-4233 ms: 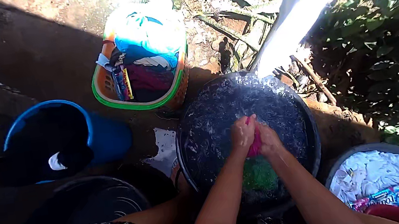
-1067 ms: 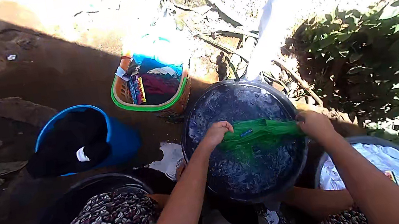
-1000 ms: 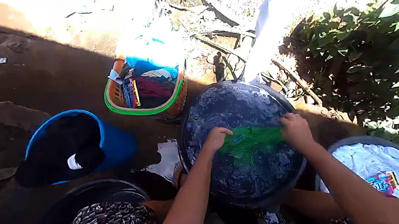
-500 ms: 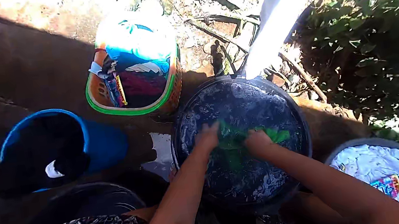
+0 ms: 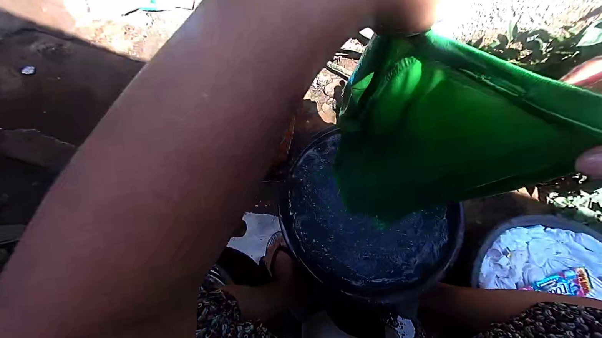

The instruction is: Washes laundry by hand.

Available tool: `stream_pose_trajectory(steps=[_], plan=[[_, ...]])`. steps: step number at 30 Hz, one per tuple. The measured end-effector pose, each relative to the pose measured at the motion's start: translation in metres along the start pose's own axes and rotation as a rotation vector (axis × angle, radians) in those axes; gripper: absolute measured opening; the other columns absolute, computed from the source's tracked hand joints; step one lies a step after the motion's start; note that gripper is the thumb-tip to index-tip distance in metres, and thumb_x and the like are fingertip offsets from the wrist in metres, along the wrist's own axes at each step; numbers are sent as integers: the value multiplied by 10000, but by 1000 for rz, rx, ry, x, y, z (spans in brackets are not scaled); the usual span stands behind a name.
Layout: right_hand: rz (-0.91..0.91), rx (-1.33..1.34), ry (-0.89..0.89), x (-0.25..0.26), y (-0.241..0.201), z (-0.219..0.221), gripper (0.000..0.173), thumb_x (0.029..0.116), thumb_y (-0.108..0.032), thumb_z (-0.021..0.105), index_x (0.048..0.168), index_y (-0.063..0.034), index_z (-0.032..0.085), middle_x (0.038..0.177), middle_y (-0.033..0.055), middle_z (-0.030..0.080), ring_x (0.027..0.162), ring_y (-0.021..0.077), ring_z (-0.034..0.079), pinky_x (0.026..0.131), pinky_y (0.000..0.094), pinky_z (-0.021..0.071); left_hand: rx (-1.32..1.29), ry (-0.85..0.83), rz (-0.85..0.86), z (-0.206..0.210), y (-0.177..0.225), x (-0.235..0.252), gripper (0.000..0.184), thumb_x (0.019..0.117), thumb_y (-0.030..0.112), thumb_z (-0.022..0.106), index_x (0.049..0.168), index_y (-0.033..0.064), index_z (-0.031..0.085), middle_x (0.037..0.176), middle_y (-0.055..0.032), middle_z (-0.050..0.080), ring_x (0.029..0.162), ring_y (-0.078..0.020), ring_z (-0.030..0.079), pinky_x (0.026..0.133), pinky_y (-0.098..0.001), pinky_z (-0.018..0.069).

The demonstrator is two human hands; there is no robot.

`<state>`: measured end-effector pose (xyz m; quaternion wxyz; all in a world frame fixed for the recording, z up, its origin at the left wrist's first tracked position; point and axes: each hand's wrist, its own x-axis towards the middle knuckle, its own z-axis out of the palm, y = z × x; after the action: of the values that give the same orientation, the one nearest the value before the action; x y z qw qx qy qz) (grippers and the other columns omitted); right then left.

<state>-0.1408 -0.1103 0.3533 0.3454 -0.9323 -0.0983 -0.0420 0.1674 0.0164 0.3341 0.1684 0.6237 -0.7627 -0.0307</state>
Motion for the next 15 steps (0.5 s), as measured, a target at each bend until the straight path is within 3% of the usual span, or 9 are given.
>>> stream_pose_trajectory(steps=[1,2,4,6,8,10,12,13,15], plan=[[23,83,-65,3,5,11,165,993,-367,644,996,-236,745,985,-168,712,940,-62,652,805,141,570,-56,276,381,31,-55,14,95,928,173,567,875,136,637,735,89,596,632,20,544,523,-162,416],[136,103,-121,4,12,26,251,1018,-416,584,968,-248,763,898,-179,721,845,-78,660,715,132,572,-15,344,467,46,-79,19,84,933,235,558,882,197,613,733,132,590,616,61,543,503,-131,420],[546,-28,-193,10,34,57,477,1080,-461,405,985,-190,786,827,-62,732,766,51,685,662,328,570,166,163,188,54,-52,-9,160,935,273,563,801,201,612,694,25,562,620,-146,563,530,-361,424],[843,-114,-224,14,81,97,584,1117,-449,318,1062,-73,760,949,132,730,925,286,697,831,591,522,156,-346,-396,72,25,-25,156,972,173,600,984,84,728,1011,-188,681,995,-415,655,783,-630,507],[961,-259,-293,12,133,153,446,1104,-339,437,1097,-5,734,1030,247,714,1034,435,677,898,684,489,1,-451,-595,159,35,-47,221,926,77,639,1116,65,751,1345,-189,619,1104,-435,647,838,-665,528],[1092,-309,-402,13,163,213,442,979,-292,678,1274,34,636,1150,306,675,1122,500,640,937,702,487,-175,-537,-721,254,32,-72,355,933,59,650,1286,36,677,1652,-153,316,1212,-485,591,895,-670,528],[1190,-257,-516,17,178,260,765,882,-262,794,1484,26,419,1285,340,603,1191,525,599,969,688,479,-360,-603,-879,330,29,-94,550,925,43,648,1462,33,527,1723,-127,83,1422,-553,353,990,-743,435],[1214,-231,-543,17,184,280,875,854,-254,822,1536,11,342,1357,349,552,1209,533,583,973,685,479,-414,-622,-947,356,29,-102,611,917,41,651,1504,49,481,1726,-124,60,1465,-541,290,1025,-751,403],[1235,-207,-555,14,196,311,986,817,-240,845,1586,-24,267,1458,353,458,1202,547,575,943,686,495,-444,-619,-1027,388,35,-113,678,890,36,676,1528,59,447,1706,-150,155,1463,-501,326,1061,-711,401]])
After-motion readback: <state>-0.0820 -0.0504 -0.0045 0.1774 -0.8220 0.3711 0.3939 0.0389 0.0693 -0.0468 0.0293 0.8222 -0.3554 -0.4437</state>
